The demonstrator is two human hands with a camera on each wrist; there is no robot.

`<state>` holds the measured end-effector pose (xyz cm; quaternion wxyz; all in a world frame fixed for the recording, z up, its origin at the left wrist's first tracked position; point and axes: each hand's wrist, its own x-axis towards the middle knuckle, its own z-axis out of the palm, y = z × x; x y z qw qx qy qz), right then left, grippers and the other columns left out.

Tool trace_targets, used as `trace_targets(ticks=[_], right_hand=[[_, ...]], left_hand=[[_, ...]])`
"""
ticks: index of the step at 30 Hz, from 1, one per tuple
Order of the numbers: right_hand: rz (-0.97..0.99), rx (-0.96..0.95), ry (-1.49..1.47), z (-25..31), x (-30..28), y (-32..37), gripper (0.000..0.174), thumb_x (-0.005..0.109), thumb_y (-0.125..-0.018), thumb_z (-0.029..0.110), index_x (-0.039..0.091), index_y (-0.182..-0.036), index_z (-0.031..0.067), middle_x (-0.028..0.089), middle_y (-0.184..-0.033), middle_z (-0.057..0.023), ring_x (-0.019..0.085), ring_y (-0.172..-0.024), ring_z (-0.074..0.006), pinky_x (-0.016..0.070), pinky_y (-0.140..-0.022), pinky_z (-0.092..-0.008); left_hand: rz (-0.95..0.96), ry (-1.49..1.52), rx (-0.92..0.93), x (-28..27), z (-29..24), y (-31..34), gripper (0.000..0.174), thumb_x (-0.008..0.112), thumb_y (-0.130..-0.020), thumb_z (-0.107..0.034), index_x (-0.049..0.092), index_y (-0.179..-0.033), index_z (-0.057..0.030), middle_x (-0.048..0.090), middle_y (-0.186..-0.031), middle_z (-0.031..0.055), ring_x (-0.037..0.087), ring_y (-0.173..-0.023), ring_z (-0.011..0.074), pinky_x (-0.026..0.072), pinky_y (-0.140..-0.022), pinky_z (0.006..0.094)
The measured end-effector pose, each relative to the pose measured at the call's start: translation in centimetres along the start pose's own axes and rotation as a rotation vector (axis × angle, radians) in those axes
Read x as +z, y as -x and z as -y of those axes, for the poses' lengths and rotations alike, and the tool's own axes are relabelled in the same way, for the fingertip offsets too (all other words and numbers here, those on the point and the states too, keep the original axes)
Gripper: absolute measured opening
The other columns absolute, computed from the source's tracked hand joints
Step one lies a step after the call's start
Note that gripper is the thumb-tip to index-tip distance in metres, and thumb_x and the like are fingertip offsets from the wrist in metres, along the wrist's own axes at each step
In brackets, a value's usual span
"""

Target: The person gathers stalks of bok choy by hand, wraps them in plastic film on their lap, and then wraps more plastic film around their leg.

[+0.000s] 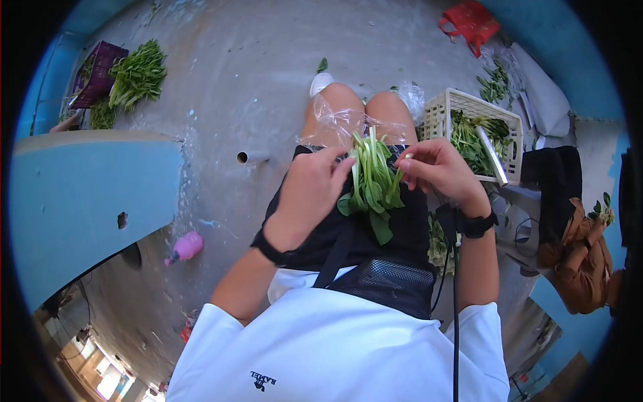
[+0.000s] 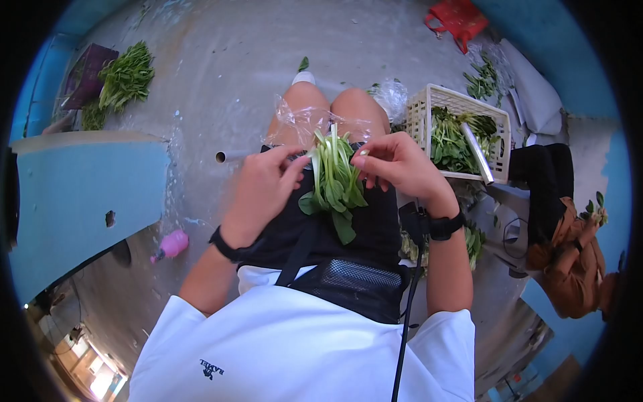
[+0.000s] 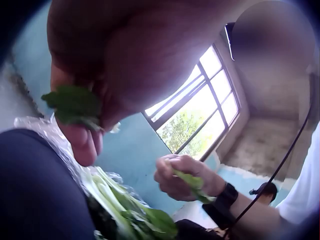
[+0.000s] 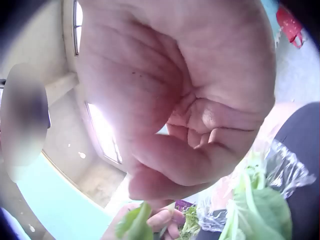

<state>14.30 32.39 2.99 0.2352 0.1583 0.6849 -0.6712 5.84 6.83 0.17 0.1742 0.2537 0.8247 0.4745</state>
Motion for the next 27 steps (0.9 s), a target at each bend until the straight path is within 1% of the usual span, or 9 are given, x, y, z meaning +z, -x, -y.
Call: trace_targets(ticks=[3, 10, 15, 17, 19, 22, 23, 25, 27], right_hand=[[-0.05, -0.046, -0.012, -0.1, -0.2, -0.3, 0.024, 0.066, -0.105, 0.022, 0.07, -0.1, -0.0008, 0.07, -0.081, -0.002, 0.066, -0.068, -0.0058, 0.0499, -0.054, -0.021], [-0.176, 0.015, 0.125, -0.2, 0.7, -1.2, 0.035, 0.067, -0.104, 0.03, 0.065, -0.084, 0.0017, 0.062, -0.067, 0.0013, 0.059, -0.057, -0.0064, 0.0458, -0.051, -0.0234], [-0.207, -0.124, 0.247, -0.7, 2.0, -3.3, 0.045, 0.074, -0.098, 0.034, 0.06, -0.072, 0.0005, 0.054, -0.059, -0.0006, 0.051, -0.054, -0.0086, 0.0391, -0.05, -0.0292], [-0.229, -0.153, 0.317, 0.1, 2.2, -3.6, 0.049, 0.076, -0.096, 0.035, 0.058, -0.069, -0.0013, 0.05, -0.058, -0.0031, 0.049, -0.056, -0.0102, 0.0384, -0.051, -0.0333], [-0.196, -0.191, 0.466, 0.6, 2.3, -4.0, 0.049, 0.076, -0.096, 0.035, 0.06, -0.07, -0.0036, 0.054, -0.058, -0.0096, 0.053, -0.055, -0.0178, 0.0404, -0.052, -0.0387], [-0.212, -0.172, 0.62, 1.1, 3.0, -4.7, 0.049, 0.074, -0.098, 0.035, 0.059, -0.073, -0.0048, 0.049, -0.056, -0.0089, 0.051, -0.054, -0.0159, 0.041, -0.054, -0.037], [-0.211, -0.172, 0.62, 1.0, 3.0, -4.6, 0.049, 0.074, -0.098, 0.035, 0.059, -0.073, -0.0048, 0.049, -0.056, -0.0089, 0.051, -0.054, -0.0159, 0.041, -0.054, -0.037], [-0.379, -0.193, 0.715, 0.5, 2.6, -4.4, 0.047, 0.073, -0.096, 0.038, 0.066, -0.078, -0.0049, 0.066, -0.071, -0.024, 0.065, -0.066, -0.0415, 0.0502, -0.063, -0.0486], [-0.42, -0.191, 0.686, -0.4, 1.8, -4.0, 0.046, 0.072, -0.096, 0.04, 0.067, -0.083, -0.0042, 0.068, -0.075, -0.024, 0.067, -0.071, -0.0417, 0.0515, -0.066, -0.0486]], left_hand=[[0.028, -0.147, 0.084, 1.5, -1.3, -1.1, 0.034, 0.075, -0.095, -0.02, 0.072, -0.118, 0.0049, 0.072, -0.084, 0.0244, 0.072, -0.075, 0.0394, 0.0548, -0.067, 0.0415], [0.153, -0.106, 0.073, -0.3, -1.8, 0.4, 0.034, 0.07, -0.097, -0.015, 0.068, -0.125, 0.0043, 0.071, -0.095, 0.0272, 0.069, -0.085, 0.0443, 0.0545, -0.074, 0.0457], [0.179, -0.055, 0.203, 1.2, -2.0, 1.8, 0.04, 0.068, -0.098, -0.013, 0.062, -0.135, 0.0024, 0.069, -0.118, 0.0291, 0.068, -0.103, 0.046, 0.0556, -0.088, 0.046], [0.193, -0.059, 0.199, 0.7, -2.3, 2.6, 0.038, 0.067, -0.098, -0.012, 0.063, -0.134, 0.0011, 0.069, -0.125, 0.0272, 0.068, -0.109, 0.0451, 0.0556, -0.093, 0.045], [0.187, -0.097, 0.21, -0.2, -2.2, 3.1, 0.033, 0.068, -0.098, -0.011, 0.067, -0.129, 0.0001, 0.072, -0.119, 0.0227, 0.073, -0.104, 0.0371, 0.0582, -0.087, 0.0408], [0.016, -0.039, 0.047, -2.1, -1.6, 2.2, 0.022, 0.072, -0.097, -0.015, 0.073, -0.113, 0.0003, 0.075, -0.103, 0.012, 0.071, -0.082, 0.017, 0.0533, -0.066, 0.0299], [-0.08, -0.056, -0.026, -2.7, -1.4, 1.4, 0.023, 0.073, -0.096, -0.016, 0.073, -0.111, 0.0011, 0.075, -0.098, 0.0117, 0.069, -0.079, 0.0172, 0.0523, -0.066, 0.0303], [-0.181, -0.073, -0.105, -3.2, 0.0, -0.5, 0.024, 0.075, -0.095, -0.017, 0.073, -0.109, 0.0018, 0.074, -0.094, 0.0114, 0.067, -0.076, 0.0174, 0.0514, -0.065, 0.0308], [-0.425, -0.49, 0.052, -2.7, 3.4, -1.9, 0.025, 0.077, -0.094, -0.019, 0.072, -0.105, 0.0026, 0.07, -0.084, 0.0086, 0.064, -0.074, 0.016, 0.0516, -0.066, 0.0314]])
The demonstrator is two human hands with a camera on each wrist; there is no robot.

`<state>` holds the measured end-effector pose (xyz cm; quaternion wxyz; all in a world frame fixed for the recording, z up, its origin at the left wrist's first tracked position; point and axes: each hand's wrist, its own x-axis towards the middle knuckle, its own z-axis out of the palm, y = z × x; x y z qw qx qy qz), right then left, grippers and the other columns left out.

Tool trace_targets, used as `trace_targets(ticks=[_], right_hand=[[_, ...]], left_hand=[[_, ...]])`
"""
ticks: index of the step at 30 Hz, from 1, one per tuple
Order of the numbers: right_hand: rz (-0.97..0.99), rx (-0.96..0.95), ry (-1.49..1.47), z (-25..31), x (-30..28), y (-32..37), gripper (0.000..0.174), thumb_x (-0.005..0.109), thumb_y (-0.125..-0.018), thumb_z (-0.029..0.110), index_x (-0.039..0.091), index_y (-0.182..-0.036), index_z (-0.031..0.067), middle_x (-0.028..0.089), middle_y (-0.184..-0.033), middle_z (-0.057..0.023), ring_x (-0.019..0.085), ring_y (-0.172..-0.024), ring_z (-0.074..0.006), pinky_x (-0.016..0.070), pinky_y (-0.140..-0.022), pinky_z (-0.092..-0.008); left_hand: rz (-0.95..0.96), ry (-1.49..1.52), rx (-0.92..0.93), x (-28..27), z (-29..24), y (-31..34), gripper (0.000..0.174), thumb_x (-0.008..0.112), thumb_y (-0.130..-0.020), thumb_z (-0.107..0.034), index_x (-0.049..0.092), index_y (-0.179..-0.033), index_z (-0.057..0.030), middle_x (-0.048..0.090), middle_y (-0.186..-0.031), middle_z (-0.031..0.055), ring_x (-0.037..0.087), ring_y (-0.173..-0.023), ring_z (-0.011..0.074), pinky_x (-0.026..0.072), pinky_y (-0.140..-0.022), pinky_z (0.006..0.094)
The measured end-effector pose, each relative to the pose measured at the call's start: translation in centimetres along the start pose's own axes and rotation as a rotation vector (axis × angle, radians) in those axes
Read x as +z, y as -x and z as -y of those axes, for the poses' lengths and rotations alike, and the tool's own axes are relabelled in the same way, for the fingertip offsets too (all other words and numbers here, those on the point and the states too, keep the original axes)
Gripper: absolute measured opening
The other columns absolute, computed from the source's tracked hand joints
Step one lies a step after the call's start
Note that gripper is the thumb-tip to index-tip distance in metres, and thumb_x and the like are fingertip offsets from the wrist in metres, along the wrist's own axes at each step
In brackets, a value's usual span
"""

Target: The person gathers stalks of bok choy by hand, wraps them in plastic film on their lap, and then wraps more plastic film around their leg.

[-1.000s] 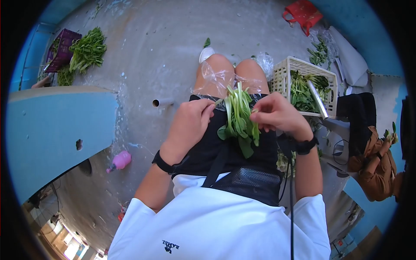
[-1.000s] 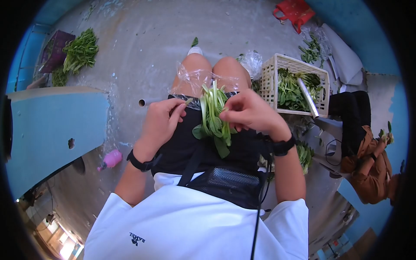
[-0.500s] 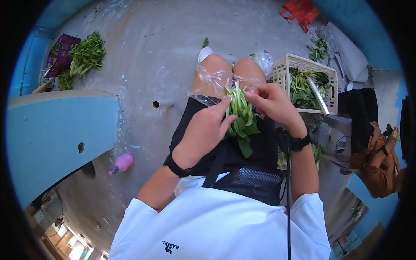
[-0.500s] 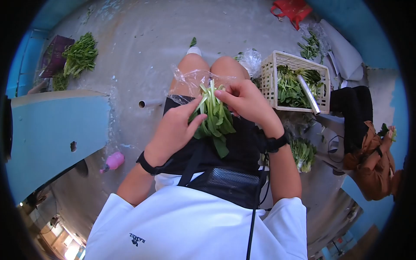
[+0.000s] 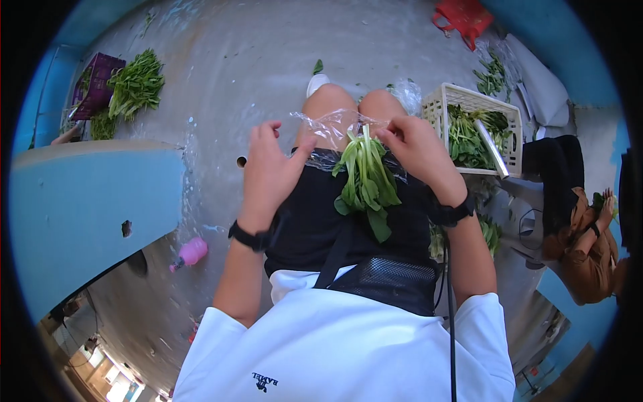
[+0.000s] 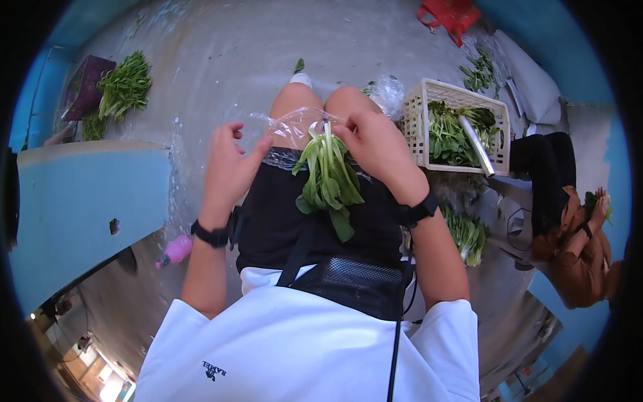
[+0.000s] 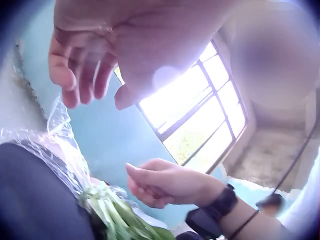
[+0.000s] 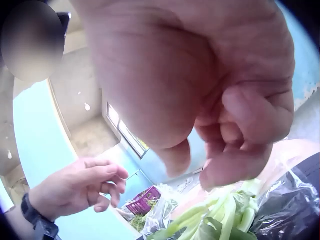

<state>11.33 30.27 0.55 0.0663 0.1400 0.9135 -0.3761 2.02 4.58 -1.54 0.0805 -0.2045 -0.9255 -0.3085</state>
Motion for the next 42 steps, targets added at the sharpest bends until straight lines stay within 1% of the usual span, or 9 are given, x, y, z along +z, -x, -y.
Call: trace_targets(ticks=[1, 3, 8, 12, 17, 20, 23, 31, 42], right_hand=[[-0.047, 0.029, -0.026, -0.4, -0.1, 0.2, 0.046, 0.072, -0.095, 0.041, 0.069, -0.087, -0.0035, 0.069, -0.078, -0.0239, 0.069, -0.076, -0.0418, 0.0528, -0.069, -0.0486], [-0.149, 0.092, 0.104, -0.5, -0.1, 1.0, 0.044, 0.073, -0.094, 0.041, 0.069, -0.091, -0.0024, 0.071, -0.082, -0.0229, 0.07, -0.08, -0.041, 0.053, -0.07, -0.0484], [-0.098, 0.295, 0.229, -3.2, -0.2, 1.7, 0.036, 0.076, -0.093, 0.034, 0.067, -0.097, -0.0007, 0.072, -0.089, -0.0196, 0.071, -0.084, -0.0362, 0.0542, -0.071, -0.0448], [-0.134, 0.103, -0.157, -5.7, 1.6, 1.6, 0.032, 0.077, -0.093, 0.026, 0.065, -0.096, -0.003, 0.07, -0.082, -0.0165, 0.068, -0.074, -0.0309, 0.0544, -0.069, -0.04], [-0.239, 0.302, -0.549, -5.0, 2.5, 0.8, 0.027, 0.076, -0.092, 0.021, 0.066, -0.097, -0.0037, 0.07, -0.079, -0.0152, 0.067, -0.07, -0.0308, 0.0538, -0.068, -0.0394], [-0.24, 0.088, -0.147, -4.6, 2.9, 0.6, 0.023, 0.074, -0.096, 0.018, 0.062, -0.093, -0.0018, 0.063, -0.074, -0.0053, 0.058, -0.064, -0.0143, 0.0479, -0.061, -0.0323], [-0.21, 0.109, -0.184, -6.0, 3.2, -0.2, 0.028, 0.074, -0.094, 0.02, 0.064, -0.096, -0.0056, 0.069, -0.078, -0.017, 0.066, -0.065, -0.0338, 0.0532, -0.065, -0.0415], [-0.315, 0.224, -0.501, -7.0, 3.4, 0.0, 0.026, 0.075, -0.096, 0.019, 0.061, -0.103, -0.0015, 0.067, -0.069, -0.007, 0.064, -0.062, -0.0145, 0.0489, -0.059, -0.0342], [-0.175, 0.24, -0.565, -9.8, 2.4, 0.6, 0.032, 0.08, -0.094, 0.022, 0.062, -0.11, 0.0006, 0.06, -0.072, 0.0005, 0.055, -0.061, -0.0079, 0.0442, -0.058, -0.0266]], left_hand=[[-0.004, 0.0, -0.003, 0.3, 0.8, 0.1, 0.025, 0.077, -0.094, -0.019, 0.072, -0.105, 0.0026, 0.07, -0.084, 0.0086, 0.064, -0.074, 0.016, 0.0516, -0.066, 0.0314], [0.52, 0.319, -0.21, 1.0, 1.9, 0.1, 0.029, 0.079, -0.093, -0.022, 0.068, -0.104, 0.003, 0.067, -0.082, 0.0072, 0.061, -0.074, 0.0145, 0.0516, -0.068, 0.0324], [0.444, 0.618, -0.315, 1.4, 2.7, 2.1, 0.024, 0.076, -0.097, -0.02, 0.06, -0.096, -0.0019, 0.061, -0.072, 0.0, 0.053, -0.063, 0.0068, 0.0431, -0.057, 0.0256], [0.45, 0.642, -0.409, 0.6, 2.7, 3.2, 0.023, 0.074, -0.1, -0.017, 0.055, -0.09, -0.0073, 0.053, -0.063, -0.0076, 0.041, -0.054, -0.0004, 0.0264, -0.047, 0.0216], [0.4, 0.62, -0.412, 1.0, 2.8, 4.3, 0.027, 0.074, -0.099, -0.017, 0.054, -0.086, -0.0056, 0.047, -0.059, -0.007, 0.038, -0.054, 0.0016, 0.0276, -0.049, 0.0244], [0.408, 0.687, -0.456, 1.5, 2.6, 4.3, 0.029, 0.07, -0.103, -0.021, 0.052, -0.086, -0.0063, 0.044, -0.058, -0.0074, 0.035, -0.053, 0.0018, 0.0255, -0.048, 0.0255], [0.389, 0.741, -0.483, 1.6, 3.0, 4.3, 0.031, 0.066, -0.106, -0.024, 0.051, -0.086, -0.0064, 0.043, -0.057, -0.0072, 0.033, -0.053, 0.0018, 0.0236, -0.048, 0.0268], [0.328, 0.52, -0.433, 2.5, 2.4, 4.2, 0.036, 0.065, -0.106, -0.029, 0.05, -0.084, -0.0041, 0.043, -0.057, -0.0019, 0.037, -0.053, 0.0067, 0.0305, -0.049, 0.0309], [0.465, 0.329, -0.307, 1.3, 4.5, 2.9, 0.038, 0.067, -0.104, -0.034, 0.055, -0.087, -0.0019, 0.05, -0.059, 0.0049, 0.044, -0.055, 0.0138, 0.037, -0.053, 0.0341]])
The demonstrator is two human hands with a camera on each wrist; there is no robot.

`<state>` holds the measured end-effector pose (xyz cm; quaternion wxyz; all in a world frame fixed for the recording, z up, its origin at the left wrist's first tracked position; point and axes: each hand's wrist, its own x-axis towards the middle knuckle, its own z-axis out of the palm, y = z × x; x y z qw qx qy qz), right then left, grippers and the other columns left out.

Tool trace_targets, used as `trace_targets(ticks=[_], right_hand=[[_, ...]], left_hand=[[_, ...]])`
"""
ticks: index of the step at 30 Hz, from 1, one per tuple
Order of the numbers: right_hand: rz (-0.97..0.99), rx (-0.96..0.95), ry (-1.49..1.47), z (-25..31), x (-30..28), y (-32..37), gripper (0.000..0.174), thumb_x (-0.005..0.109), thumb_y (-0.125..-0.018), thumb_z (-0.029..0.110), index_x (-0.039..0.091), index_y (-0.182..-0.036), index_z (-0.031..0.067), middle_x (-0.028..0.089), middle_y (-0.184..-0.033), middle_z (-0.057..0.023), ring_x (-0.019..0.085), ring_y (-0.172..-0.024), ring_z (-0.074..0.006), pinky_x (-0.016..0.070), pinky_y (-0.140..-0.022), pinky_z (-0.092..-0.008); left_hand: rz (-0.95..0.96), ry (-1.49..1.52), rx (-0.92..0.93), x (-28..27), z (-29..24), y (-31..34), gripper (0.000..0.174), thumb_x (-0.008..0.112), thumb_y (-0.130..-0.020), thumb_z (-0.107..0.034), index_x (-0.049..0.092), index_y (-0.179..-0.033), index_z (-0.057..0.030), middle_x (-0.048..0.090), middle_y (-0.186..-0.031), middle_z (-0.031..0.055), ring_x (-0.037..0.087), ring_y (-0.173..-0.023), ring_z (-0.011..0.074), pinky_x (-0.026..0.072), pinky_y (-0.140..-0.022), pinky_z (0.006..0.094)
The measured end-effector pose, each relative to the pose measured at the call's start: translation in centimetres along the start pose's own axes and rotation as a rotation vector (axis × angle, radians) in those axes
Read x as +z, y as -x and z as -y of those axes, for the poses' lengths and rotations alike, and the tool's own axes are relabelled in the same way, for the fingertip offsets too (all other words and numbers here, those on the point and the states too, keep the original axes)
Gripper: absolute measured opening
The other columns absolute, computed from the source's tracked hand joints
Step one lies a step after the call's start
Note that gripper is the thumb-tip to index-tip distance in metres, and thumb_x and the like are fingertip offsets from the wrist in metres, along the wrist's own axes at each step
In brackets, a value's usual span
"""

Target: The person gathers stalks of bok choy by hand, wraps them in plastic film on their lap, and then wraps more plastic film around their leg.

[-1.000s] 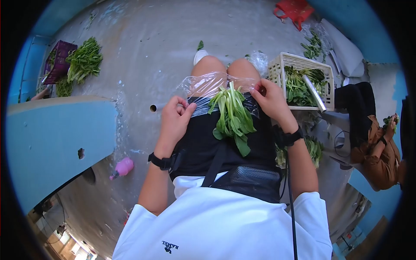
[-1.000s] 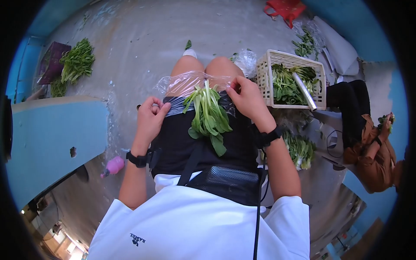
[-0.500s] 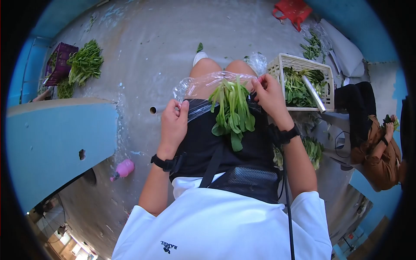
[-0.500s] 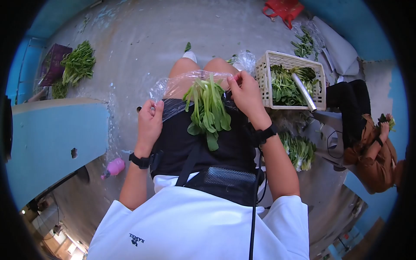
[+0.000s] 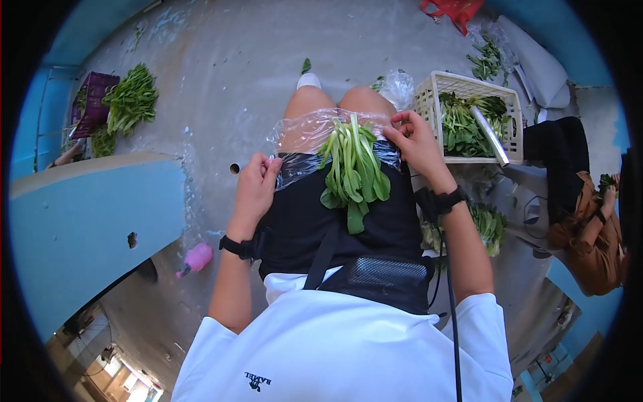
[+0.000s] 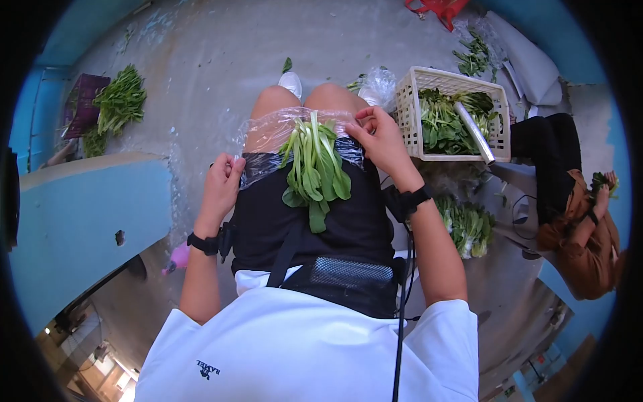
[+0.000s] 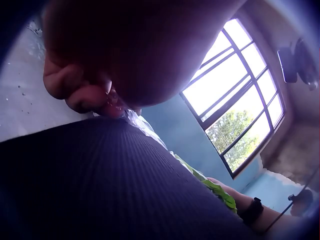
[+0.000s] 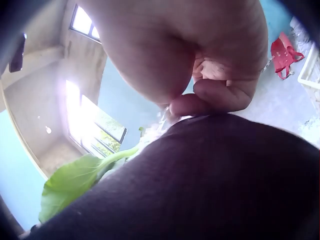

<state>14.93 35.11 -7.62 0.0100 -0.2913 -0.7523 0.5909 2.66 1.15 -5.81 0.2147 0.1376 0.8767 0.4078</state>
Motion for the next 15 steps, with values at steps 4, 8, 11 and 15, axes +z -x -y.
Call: trace_targets(ticks=[4, 8, 11, 15], right_hand=[[0.068, 0.116, -0.121, 0.2, -1.3, 0.7, 0.032, 0.079, -0.095, 0.019, 0.061, -0.114, 0.0014, 0.06, -0.074, 0.0023, 0.052, -0.065, -0.0045, 0.0417, -0.06, -0.0211], [-0.022, -0.089, -0.127, -1.3, -1.3, 1.0, 0.027, 0.078, -0.095, 0.017, 0.062, -0.109, 0.0001, 0.059, -0.074, 0.0032, 0.053, -0.066, -0.0045, 0.0424, -0.06, -0.0226], [0.015, -0.196, -0.037, 2.1, -1.1, 1.6, 0.021, 0.077, -0.095, 0.015, 0.065, -0.101, -0.0021, 0.058, -0.072, 0.0017, 0.053, -0.066, -0.0055, 0.0424, -0.059, -0.0243], [0.073, -0.321, 0.179, 6.8, 1.1, 0.9, 0.017, 0.077, -0.091, 0.013, 0.07, -0.097, -0.0023, 0.061, -0.068, -0.008, 0.058, -0.063, -0.018, 0.0468, -0.06, -0.0333]], left_hand=[[0.002, -0.001, -0.08, -0.6, -1.2, 0.2, 0.034, 0.069, -0.103, -0.03, 0.056, -0.09, -0.0018, 0.05, -0.062, 0.005, 0.046, -0.056, 0.0159, 0.0385, -0.054, 0.0352], [-0.168, -0.247, 0.1, -1.6, -7.0, 1.5, 0.028, 0.074, -0.098, -0.026, 0.06, -0.096, -0.0015, 0.054, -0.07, 0.0064, 0.053, -0.063, 0.0195, 0.0428, -0.059, 0.0358], [-0.027, -0.231, 0.232, 0.0, -10.5, 1.1, 0.026, 0.075, -0.095, -0.025, 0.064, -0.101, -0.002, 0.058, -0.076, 0.009, 0.06, -0.07, 0.0246, 0.0476, -0.064, 0.0374], [-0.1, -0.466, 0.461, 4.1, -11.1, -1.6, 0.022, 0.075, -0.091, -0.021, 0.067, -0.101, -0.0037, 0.065, -0.084, 0.0146, 0.068, -0.085, 0.0347, 0.0527, -0.071, 0.0433]])
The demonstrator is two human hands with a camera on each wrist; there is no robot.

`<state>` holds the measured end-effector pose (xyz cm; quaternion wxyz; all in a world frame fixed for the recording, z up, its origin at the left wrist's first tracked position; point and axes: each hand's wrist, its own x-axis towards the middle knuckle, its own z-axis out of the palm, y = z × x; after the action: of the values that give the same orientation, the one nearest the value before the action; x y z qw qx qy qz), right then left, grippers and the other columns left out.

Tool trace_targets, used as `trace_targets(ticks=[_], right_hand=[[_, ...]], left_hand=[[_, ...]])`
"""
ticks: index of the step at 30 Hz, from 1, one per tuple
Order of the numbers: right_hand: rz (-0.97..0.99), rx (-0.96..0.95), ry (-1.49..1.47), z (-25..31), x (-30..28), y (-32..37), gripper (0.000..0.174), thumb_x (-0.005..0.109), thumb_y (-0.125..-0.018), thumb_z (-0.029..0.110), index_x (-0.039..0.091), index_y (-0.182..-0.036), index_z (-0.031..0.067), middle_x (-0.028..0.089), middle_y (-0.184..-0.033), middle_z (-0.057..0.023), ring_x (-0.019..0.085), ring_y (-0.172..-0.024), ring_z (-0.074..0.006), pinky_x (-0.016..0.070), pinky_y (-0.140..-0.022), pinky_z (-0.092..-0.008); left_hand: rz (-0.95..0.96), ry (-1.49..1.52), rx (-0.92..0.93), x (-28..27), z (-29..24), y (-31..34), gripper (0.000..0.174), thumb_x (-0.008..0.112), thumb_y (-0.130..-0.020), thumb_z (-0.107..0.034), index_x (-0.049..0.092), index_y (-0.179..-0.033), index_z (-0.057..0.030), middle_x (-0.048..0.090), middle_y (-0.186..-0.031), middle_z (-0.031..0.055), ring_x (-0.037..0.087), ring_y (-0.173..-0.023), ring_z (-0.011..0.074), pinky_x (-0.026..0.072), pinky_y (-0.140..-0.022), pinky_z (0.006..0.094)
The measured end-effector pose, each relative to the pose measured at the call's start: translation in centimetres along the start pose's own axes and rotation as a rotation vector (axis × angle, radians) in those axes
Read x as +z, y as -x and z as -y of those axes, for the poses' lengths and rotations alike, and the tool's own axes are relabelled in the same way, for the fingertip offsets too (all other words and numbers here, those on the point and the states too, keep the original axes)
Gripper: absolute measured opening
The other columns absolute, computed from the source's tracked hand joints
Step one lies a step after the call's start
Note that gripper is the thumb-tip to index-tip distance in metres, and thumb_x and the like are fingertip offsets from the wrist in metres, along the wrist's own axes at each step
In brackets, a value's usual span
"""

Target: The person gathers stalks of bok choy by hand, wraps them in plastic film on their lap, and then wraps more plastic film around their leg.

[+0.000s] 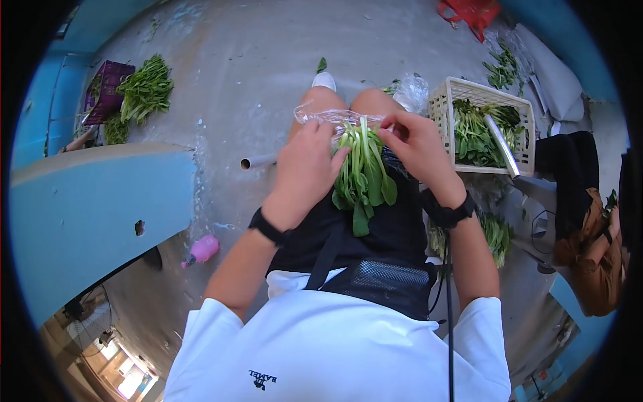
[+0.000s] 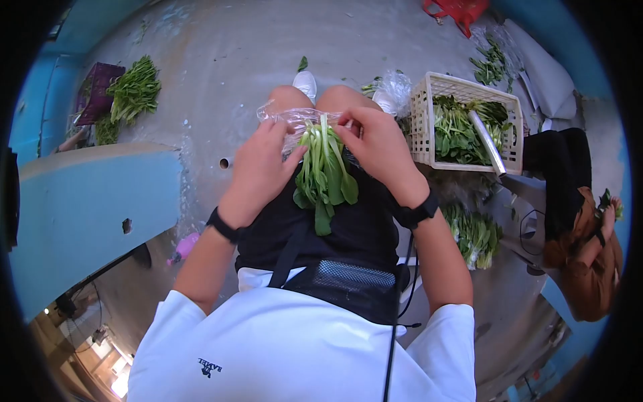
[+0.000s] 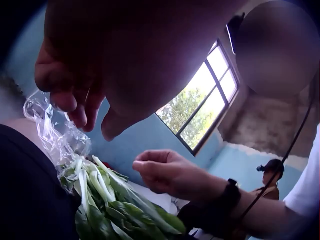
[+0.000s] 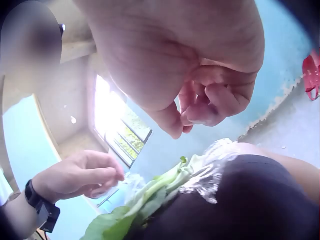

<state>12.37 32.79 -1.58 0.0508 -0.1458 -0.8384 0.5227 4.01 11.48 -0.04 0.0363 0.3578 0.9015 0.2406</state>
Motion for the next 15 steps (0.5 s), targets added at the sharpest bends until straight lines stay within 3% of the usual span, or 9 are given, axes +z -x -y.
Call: trace_targets(ticks=[2, 3, 4, 5, 6, 9, 10, 12, 15], right_hand=[[0.063, -0.068, 0.1, 0.5, 0.8, -1.4, 0.015, 0.075, -0.088, 0.011, 0.072, -0.099, 0.0006, 0.066, -0.078, -0.0145, 0.064, -0.068, -0.0321, 0.0509, -0.065, -0.0419], [0.062, -0.071, 0.1, 0.1, 1.5, -2.1, 0.015, 0.075, -0.088, 0.011, 0.072, -0.099, 0.0006, 0.066, -0.078, -0.0145, 0.064, -0.068, -0.0321, 0.0509, -0.065, -0.0419], [0.018, -0.213, 0.165, -0.3, 2.2, -2.8, 0.014, 0.074, -0.087, 0.011, 0.072, -0.097, 0.0018, 0.067, -0.083, -0.0141, 0.065, -0.072, -0.0322, 0.0513, -0.067, -0.0416], [-0.027, -0.354, 0.23, -0.7, 2.6, -3.2, 0.012, 0.074, -0.087, 0.01, 0.073, -0.096, 0.003, 0.068, -0.089, -0.0137, 0.066, -0.076, -0.0324, 0.0517, -0.069, -0.0413], [-0.026, -0.353, 0.227, -0.7, 2.7, -3.3, 0.012, 0.074, -0.087, 0.01, 0.073, -0.096, 0.003, 0.068, -0.089, -0.0137, 0.066, -0.076, -0.0324, 0.0517, -0.069, -0.0413], [0.01, -0.286, 0.24, -0.6, 3.0, -3.8, 0.01, 0.075, -0.086, 0.009, 0.071, -0.094, 0.004, 0.066, -0.095, -0.0119, 0.065, -0.081, -0.0284, 0.0517, -0.072, -0.0387], [0.061, -0.203, 0.105, -0.7, 2.6, -3.8, 0.011, 0.075, -0.086, 0.008, 0.07, -0.095, 0.0036, 0.065, -0.094, -0.011, 0.065, -0.081, -0.0266, 0.0515, -0.072, -0.0378], [0.128, -0.08, -0.026, 0.9, 1.4, -3.2, 0.014, 0.074, -0.087, 0.006, 0.067, -0.098, 0.0034, 0.064, -0.094, -0.0094, 0.063, -0.077, -0.0224, 0.0511, -0.07, -0.0356], [0.186, 0.02, 0.127, 0.7, 0.8, -3.2, 0.016, 0.073, -0.086, 0.006, 0.067, -0.1, 0.003, 0.064, -0.091, -0.0103, 0.064, -0.077, -0.0257, 0.0519, -0.069, -0.0376]], left_hand=[[0.008, -0.039, 0.012, 0.7, 0.2, -0.3, 0.022, 0.075, -0.091, -0.021, 0.066, -0.101, -0.0035, 0.066, -0.085, 0.0152, 0.068, -0.086, 0.0359, 0.0533, -0.071, 0.0444], [0.024, -0.072, 0.026, 0.7, 0.2, -0.4, 0.022, 0.075, -0.091, -0.02, 0.065, -0.102, -0.0033, 0.068, -0.087, 0.0157, 0.069, -0.087, 0.0371, 0.0539, -0.072, 0.0455], [0.024, -0.073, 0.028, 0.6, 0.3, -0.3, 0.022, 0.075, -0.091, -0.02, 0.065, -0.102, -0.0033, 0.068, -0.087, 0.0157, 0.069, -0.087, 0.0371, 0.0539, -0.072, 0.0455], [0.032, 0.006, -0.065, 0.4, 0.4, 0.1, 0.022, 0.075, -0.091, -0.018, 0.064, -0.103, -0.0027, 0.068, -0.087, 0.0155, 0.069, -0.083, 0.0362, 0.0542, -0.071, 0.0443], [0.041, 0.085, -0.159, 0.1, 0.6, 0.5, 0.021, 0.074, -0.091, -0.015, 0.064, -0.104, -0.0021, 0.068, -0.086, 0.0153, 0.069, -0.08, 0.0352, 0.0544, -0.07, 0.0432], [0.035, 0.293, -0.245, -0.3, 2.7, 2.2, 0.019, 0.073, -0.091, -0.009, 0.063, -0.105, -0.0014, 0.068, -0.084, 0.0123, 0.067, -0.072, 0.0265, 0.0533, -0.066, 0.036], [0.029, 0.291, -0.255, -0.6, 3.0, 2.8, 0.019, 0.073, -0.091, -0.009, 0.063, -0.105, -0.0014, 0.068, -0.084, 0.0123, 0.067, -0.072, 0.0265, 0.0533, -0.066, 0.036], [0.021, 0.411, -0.384, -1.2, 3.3, 4.0, 0.017, 0.072, -0.091, -0.004, 0.063, -0.106, -0.001, 0.065, -0.08, 0.0081, 0.063, -0.07, 0.0167, 0.0507, -0.064, 0.0289], [0.01, 0.43, -0.423, -1.0, 4.5, 6.2, 0.018, 0.073, -0.092, -0.005, 0.062, -0.106, -0.0009, 0.063, -0.079, 0.0055, 0.06, -0.068, 0.0132, 0.0483, -0.063, 0.027]])
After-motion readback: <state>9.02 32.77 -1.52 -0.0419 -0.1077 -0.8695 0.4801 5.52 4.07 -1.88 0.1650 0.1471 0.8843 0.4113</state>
